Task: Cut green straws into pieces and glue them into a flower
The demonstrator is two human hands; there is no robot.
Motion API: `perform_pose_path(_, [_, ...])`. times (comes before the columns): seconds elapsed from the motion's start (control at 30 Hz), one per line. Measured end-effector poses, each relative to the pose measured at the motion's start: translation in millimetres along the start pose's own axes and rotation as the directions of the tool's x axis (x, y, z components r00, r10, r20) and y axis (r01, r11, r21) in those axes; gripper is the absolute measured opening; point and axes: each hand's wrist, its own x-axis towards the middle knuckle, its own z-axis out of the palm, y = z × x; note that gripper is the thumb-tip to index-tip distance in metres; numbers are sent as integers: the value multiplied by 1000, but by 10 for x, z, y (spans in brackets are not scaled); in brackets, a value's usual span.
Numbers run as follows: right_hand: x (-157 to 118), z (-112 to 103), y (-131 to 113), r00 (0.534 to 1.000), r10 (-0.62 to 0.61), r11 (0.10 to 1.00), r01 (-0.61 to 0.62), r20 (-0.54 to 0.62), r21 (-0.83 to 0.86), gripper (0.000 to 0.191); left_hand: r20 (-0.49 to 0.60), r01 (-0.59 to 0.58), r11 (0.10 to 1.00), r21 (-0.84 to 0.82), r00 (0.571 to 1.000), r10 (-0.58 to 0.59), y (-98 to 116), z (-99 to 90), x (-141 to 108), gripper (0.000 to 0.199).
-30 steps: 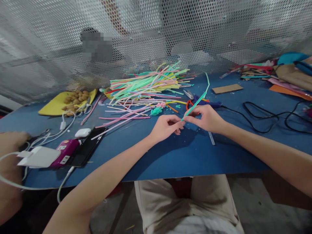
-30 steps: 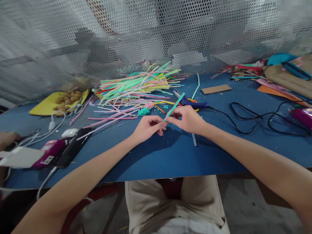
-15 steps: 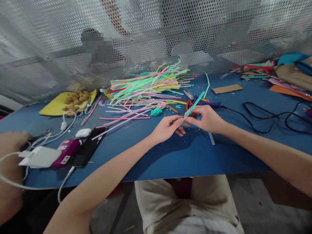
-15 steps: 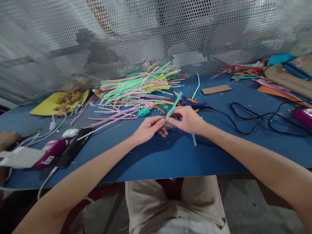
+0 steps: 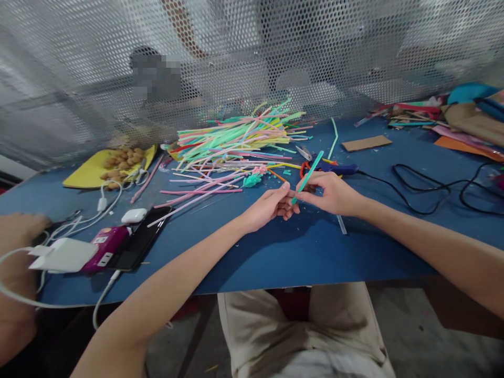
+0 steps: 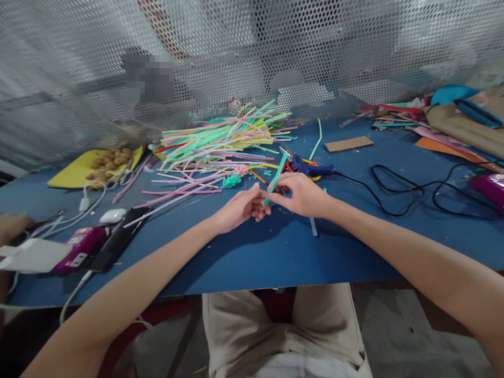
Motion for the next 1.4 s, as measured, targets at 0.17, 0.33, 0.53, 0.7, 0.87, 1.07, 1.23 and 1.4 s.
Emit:
perform_pose_path(0.17, [-3,-2,11,998,-63,994,61,-22,-91,23,15,69,997,43,997,-70,14,-20,5,79])
perform_pose_path(0.33, [-16,6,16,997,-63,991,59,-33,-122,27,26,75,997,28,997,-75,5,-37,25,79])
perform_pose_path(0.53, [-8,0,3,998,-64,991,61,-21,-122,28,26,54,998,16,998,-54,-6,-40,25,77])
perform_pose_path(0.7, [-5,-4,-25,998,-63,993,62,-14,-99,27,23,50,999,10,998,-50,-5,-38,23,76])
perform_pose_path(0.87, [-13,-4,-30,999,-40,995,40,-3,-88,25,28,25,999,42,999,-27,-18,-25,6,69])
perform_pose_path(1.07, [-23,-11,6,998,26,999,-24,49,-49,18,51,-40,986,165,998,32,-30,-53,-8,49])
perform_pose_path(1.23, [-9,-25,9,987,123,991,-127,101,35,15,71,-29,989,143,997,19,-41,-87,7,45])
perform_pose_path(1.4, [-2,-16,10,977,155,980,-170,145,99,17,65,-23,991,135,998,14,-42,-73,4,44])
